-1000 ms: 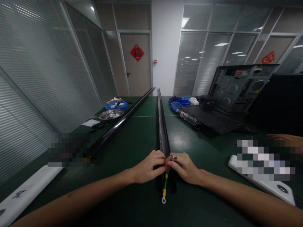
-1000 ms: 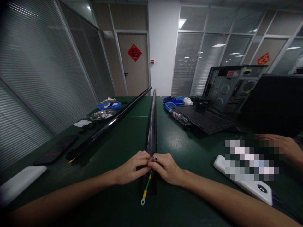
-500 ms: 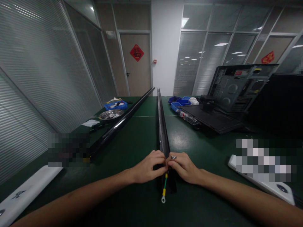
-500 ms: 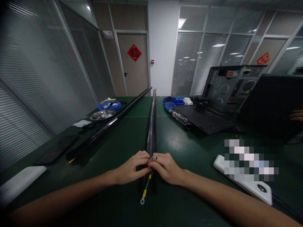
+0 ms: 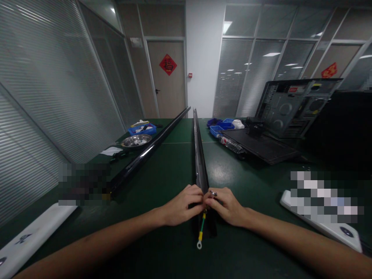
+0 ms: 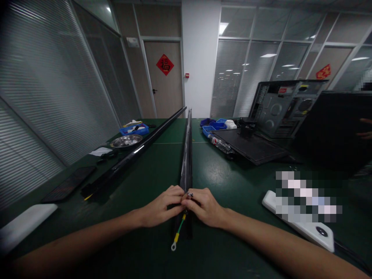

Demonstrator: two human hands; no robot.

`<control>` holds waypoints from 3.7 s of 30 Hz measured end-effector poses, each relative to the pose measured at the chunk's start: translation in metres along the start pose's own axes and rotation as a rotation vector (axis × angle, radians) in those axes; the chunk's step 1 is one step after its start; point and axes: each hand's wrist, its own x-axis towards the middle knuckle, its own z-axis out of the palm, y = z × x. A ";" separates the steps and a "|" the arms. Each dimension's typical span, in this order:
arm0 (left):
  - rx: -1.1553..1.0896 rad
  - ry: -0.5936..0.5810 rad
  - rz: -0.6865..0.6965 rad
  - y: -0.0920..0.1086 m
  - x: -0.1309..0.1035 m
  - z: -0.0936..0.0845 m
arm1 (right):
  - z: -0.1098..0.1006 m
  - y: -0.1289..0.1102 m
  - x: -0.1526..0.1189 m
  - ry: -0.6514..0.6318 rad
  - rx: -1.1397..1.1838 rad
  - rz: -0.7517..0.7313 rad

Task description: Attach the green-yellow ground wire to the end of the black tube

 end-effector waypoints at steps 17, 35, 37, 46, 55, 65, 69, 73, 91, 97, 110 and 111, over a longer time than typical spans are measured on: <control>0.010 0.027 0.012 0.002 0.000 0.000 | 0.000 0.003 -0.001 -0.014 0.013 -0.061; -0.015 0.029 -0.002 0.004 0.002 -0.002 | 0.000 0.005 -0.001 0.032 0.074 -0.039; -0.019 0.036 -0.007 0.004 0.002 -0.002 | 0.001 0.007 -0.001 0.028 0.093 -0.024; -0.010 0.033 -0.003 0.003 0.001 -0.001 | 0.000 0.006 0.003 -0.004 0.166 0.001; -0.008 0.039 -0.007 0.004 0.002 -0.002 | -0.001 0.007 0.005 -0.024 0.180 0.003; -0.053 0.057 -0.003 0.000 0.003 0.000 | -0.010 0.010 0.005 -0.062 0.172 0.013; -0.062 0.070 0.005 -0.003 0.004 0.000 | -0.012 0.010 0.004 -0.076 0.162 -0.013; -0.075 0.076 -0.004 -0.002 0.006 0.002 | -0.011 0.011 0.002 -0.073 0.097 -0.025; -0.125 0.084 -0.007 -0.003 0.005 0.002 | -0.009 0.012 0.000 0.003 0.072 0.033; -0.158 0.091 -0.017 -0.005 0.004 0.002 | -0.009 0.011 0.002 0.007 0.087 0.007; -0.150 0.078 -0.012 -0.005 0.004 0.003 | -0.007 0.014 -0.001 -0.013 0.049 0.012; -0.149 0.075 -0.012 -0.005 0.004 0.003 | -0.007 0.013 -0.002 -0.012 0.040 0.011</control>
